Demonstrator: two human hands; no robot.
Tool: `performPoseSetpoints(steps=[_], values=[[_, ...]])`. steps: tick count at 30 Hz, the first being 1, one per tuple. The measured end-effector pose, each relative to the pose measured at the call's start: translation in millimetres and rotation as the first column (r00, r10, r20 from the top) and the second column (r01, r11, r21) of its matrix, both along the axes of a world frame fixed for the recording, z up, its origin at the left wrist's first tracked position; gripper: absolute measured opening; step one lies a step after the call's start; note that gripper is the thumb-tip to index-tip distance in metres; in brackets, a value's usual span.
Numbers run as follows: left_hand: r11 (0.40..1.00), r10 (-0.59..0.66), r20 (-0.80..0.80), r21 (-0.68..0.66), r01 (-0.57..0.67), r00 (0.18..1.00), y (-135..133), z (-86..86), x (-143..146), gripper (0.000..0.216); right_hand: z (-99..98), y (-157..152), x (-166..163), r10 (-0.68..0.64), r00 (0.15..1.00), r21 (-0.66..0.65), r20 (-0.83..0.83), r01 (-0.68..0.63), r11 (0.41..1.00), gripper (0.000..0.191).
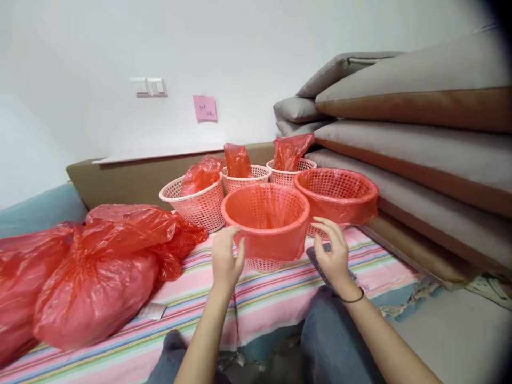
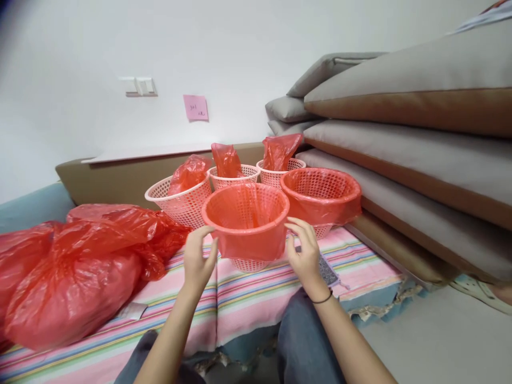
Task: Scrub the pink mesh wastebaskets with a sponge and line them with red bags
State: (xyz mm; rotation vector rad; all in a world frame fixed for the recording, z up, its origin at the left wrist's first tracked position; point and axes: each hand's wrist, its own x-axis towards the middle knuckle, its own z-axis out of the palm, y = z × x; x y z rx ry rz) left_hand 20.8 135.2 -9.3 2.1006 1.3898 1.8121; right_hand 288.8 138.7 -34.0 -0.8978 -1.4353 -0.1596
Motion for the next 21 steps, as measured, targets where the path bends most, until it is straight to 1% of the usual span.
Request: performPoseSetpoints(steps=[1, 3, 5, 7, 9, 10, 13, 16, 18, 19, 20, 21], values=[[0.998, -0.053, -0.1, 0.013, 0.054, 0.994, 0.5, 6.8, 10.0, 0.021, 15.1, 0.9, 0.3, 0.006, 0.987, 0.038, 0.162, -0.012, 0.999, 0.029], [0.993, -0.106, -0.251, 0.027, 0.116, 0.962, 4.2, 15.1, 28.5, 0.026, 36.8, 4.8, -1.7, 0.017, 0.914, 0.051, 0.405, -0.04, 0.998, 0.033], [0.992, -0.1, -0.347, 0.044, 0.122, 0.933, 9.0, 18.4, 39.8, 0.023, 46.1, 10.2, -5.3, 0.03, 0.831, 0.02, 0.555, -0.049, 0.999, 0.036], [0.993, -0.063, -0.406, 0.065, 0.097, 0.912, 11.1, 19.0, 41.3, 0.018, 46.4, 14.4, -8.6, 0.038, 0.779, 0.005, 0.626, -0.053, 0.999, 0.03], [0.994, -0.025, -0.445, 0.087, 0.071, 0.895, 7.8, 19.2, 34.4, 0.016, 43.2, 15.2, -11.9, 0.036, 0.754, 0.017, 0.656, -0.062, 0.998, 0.022], [0.994, -0.011, -0.459, 0.095, 0.061, 0.888, 3.9, 19.4, 28.9, 0.016, 41.7, 13.8, -14.0, 0.035, 0.745, 0.029, 0.666, -0.073, 0.997, 0.022], [0.994, 0.015, -0.48, 0.101, 0.038, 0.877, -13.6, 21.5, 10.7, 0.015, 39.7, 3.0, -23.1, 0.043, 0.734, 0.075, 0.678, -0.128, 0.989, 0.025], [0.997, 0.038, -0.468, 0.082, 0.0, 0.883, -31.4, 24.4, -3.8, 0.014, 39.0, -14.4, -35.3, 0.067, 0.749, 0.112, 0.659, -0.185, 0.976, 0.033], [0.998, 0.044, -0.454, 0.06, -0.019, 0.89, -41.1, 25.3, -10.1, 0.013, 35.9, -28.3, -42.2, 0.097, 0.774, 0.105, 0.625, -0.206, 0.973, 0.038], [0.998, 0.045, -0.443, 0.05, -0.026, 0.895, -45.7, 25.1, -12.3, 0.014, 33.0, -35.9, -44.7, 0.112, 0.801, 0.095, 0.587, -0.206, 0.974, 0.039], [0.998, 0.05, -0.429, 0.043, -0.034, 0.902, -50.5, 24.5, -13.7, 0.014, 29.3, -43.6, -46.5, 0.124, 0.843, 0.085, 0.523, -0.197, 0.977, 0.039], [0.998, 0.066, -0.418, 0.045, -0.052, 0.906, -55.7, 23.5, -14.3, 0.014, 24.8, -51.1, -47.7, 0.13, 0.9, 0.075, 0.417, -0.177, 0.981, 0.037]])
